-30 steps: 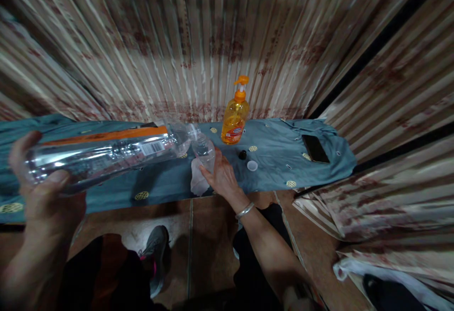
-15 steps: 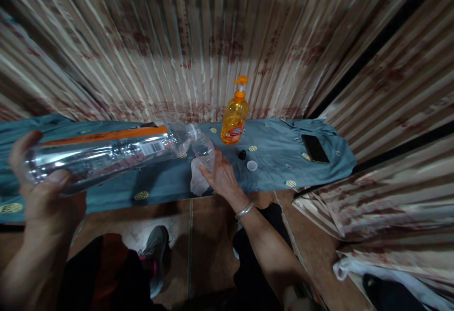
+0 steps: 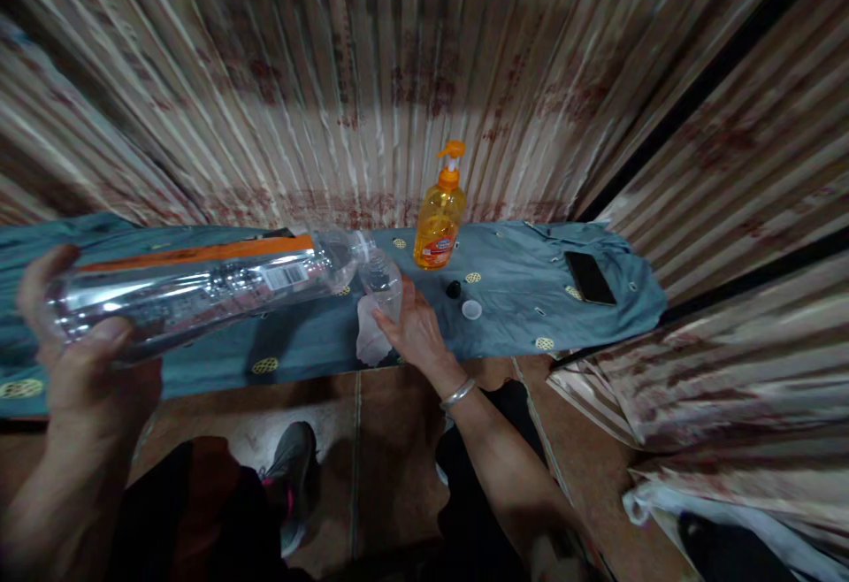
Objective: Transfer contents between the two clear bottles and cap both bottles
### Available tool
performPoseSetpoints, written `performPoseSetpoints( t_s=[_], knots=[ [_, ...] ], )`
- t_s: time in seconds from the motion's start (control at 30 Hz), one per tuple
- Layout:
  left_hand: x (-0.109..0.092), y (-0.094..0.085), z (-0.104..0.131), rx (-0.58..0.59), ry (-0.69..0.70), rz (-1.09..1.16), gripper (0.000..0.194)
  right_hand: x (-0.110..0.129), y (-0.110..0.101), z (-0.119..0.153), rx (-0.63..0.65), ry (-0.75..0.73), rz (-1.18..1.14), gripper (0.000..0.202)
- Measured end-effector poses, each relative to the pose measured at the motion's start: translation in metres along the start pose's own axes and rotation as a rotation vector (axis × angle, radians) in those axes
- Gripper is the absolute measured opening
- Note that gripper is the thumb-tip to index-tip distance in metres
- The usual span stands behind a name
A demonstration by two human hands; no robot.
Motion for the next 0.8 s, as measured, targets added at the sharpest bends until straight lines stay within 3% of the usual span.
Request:
performPoseSetpoints(
  t_s=[0.2,0.8],
  knots=[
    [0.0055,0.0003,-0.0008,-0.028,-0.078,0.198,0.082,-0.0023,0.0014,0.0006,0.003,0.007,0.001,0.059],
    [0.0064,0.0004,-0.0004,-0.03,-0.107,0.182,0.078,-0.0011,0.0005,0.0006,-0.002,0.005,-0.01,0.059]
  ],
)
Point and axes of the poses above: each hand's wrist, its own z-axis away from the middle knuckle, its own y-axis out of the palm, x = y × z, the point moved 8 cm from there along -z, towards the middle knuckle, and after that the axes turned 13 degrees about -z, right-handed, at the moved point
